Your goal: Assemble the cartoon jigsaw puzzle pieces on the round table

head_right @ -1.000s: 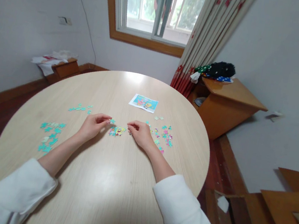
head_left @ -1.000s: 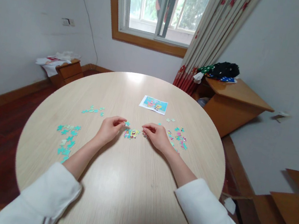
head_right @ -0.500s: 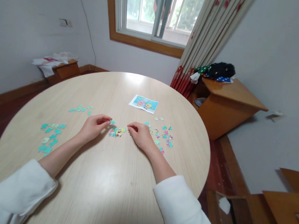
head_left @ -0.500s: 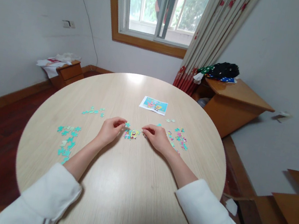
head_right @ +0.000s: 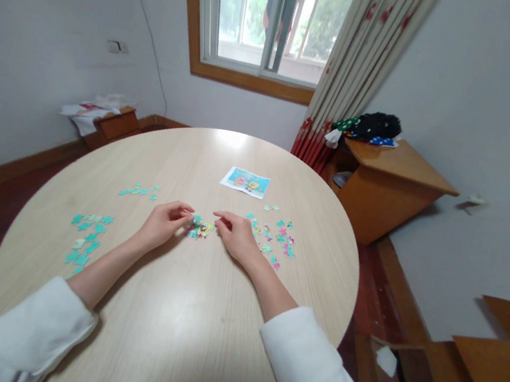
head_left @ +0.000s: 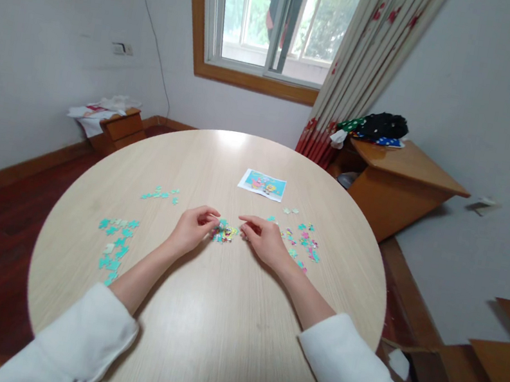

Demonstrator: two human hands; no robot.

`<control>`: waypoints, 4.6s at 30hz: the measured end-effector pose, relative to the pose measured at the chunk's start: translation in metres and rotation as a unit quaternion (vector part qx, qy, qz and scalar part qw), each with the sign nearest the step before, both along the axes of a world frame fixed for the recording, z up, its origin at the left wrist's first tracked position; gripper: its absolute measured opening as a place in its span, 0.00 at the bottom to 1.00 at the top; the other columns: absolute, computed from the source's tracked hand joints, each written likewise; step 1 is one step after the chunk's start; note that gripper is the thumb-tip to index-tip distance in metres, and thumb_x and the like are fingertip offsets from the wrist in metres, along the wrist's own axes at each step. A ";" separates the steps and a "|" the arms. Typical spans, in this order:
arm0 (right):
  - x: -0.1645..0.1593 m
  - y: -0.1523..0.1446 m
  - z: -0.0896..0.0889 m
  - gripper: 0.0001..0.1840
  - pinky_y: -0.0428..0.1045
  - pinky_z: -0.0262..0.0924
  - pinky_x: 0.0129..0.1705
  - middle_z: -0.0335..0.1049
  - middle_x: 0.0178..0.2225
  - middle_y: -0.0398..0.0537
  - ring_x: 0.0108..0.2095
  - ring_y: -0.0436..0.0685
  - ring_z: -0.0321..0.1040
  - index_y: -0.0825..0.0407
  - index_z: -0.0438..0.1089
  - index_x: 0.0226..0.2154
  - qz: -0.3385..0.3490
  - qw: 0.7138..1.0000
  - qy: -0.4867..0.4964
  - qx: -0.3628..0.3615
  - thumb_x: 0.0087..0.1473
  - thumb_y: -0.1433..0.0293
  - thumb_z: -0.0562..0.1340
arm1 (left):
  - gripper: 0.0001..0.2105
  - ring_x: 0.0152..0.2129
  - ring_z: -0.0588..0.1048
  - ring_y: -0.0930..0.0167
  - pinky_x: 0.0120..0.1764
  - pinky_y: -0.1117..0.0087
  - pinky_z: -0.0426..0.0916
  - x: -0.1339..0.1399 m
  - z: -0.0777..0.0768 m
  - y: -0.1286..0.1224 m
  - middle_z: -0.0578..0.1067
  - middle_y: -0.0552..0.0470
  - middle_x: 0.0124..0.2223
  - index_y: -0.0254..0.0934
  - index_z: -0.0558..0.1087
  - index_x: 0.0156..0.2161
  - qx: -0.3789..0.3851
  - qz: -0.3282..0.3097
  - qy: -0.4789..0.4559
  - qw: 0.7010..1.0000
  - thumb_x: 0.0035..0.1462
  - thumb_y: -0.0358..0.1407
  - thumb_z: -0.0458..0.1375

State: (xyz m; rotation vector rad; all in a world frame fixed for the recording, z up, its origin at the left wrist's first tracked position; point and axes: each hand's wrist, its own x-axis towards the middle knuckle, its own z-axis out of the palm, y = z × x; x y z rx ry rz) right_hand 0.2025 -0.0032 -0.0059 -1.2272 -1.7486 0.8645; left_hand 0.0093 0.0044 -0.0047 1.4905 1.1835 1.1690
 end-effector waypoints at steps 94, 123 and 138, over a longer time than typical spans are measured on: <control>-0.011 -0.007 0.002 0.06 0.48 0.62 0.35 0.73 0.28 0.46 0.29 0.51 0.68 0.54 0.72 0.29 0.022 0.997 0.032 0.063 0.49 0.69 0.60 | 0.07 0.23 0.72 0.72 0.30 0.71 0.67 0.007 0.002 -0.010 0.75 0.51 0.25 0.33 0.73 0.26 0.017 -0.033 -0.014 0.999 0.43 0.35 0.62; -0.013 -0.009 0.005 0.07 0.47 0.61 0.34 0.72 0.26 0.46 0.28 0.50 0.66 0.54 0.71 0.27 0.025 0.997 -0.002 0.069 0.51 0.70 0.59 | 0.11 0.22 0.71 0.73 0.29 0.71 0.65 0.007 0.004 -0.011 0.74 0.51 0.24 0.32 0.72 0.26 -0.008 -0.035 -0.017 0.999 0.42 0.40 0.63; -0.012 -0.008 0.004 0.07 0.46 0.60 0.33 0.73 0.27 0.46 0.28 0.50 0.66 0.53 0.71 0.27 0.019 0.996 -0.019 0.090 0.51 0.70 0.58 | 0.15 0.22 0.70 0.73 0.28 0.73 0.64 0.007 0.003 -0.009 0.75 0.51 0.24 0.32 0.73 0.25 -0.017 -0.058 -0.003 0.998 0.42 0.45 0.62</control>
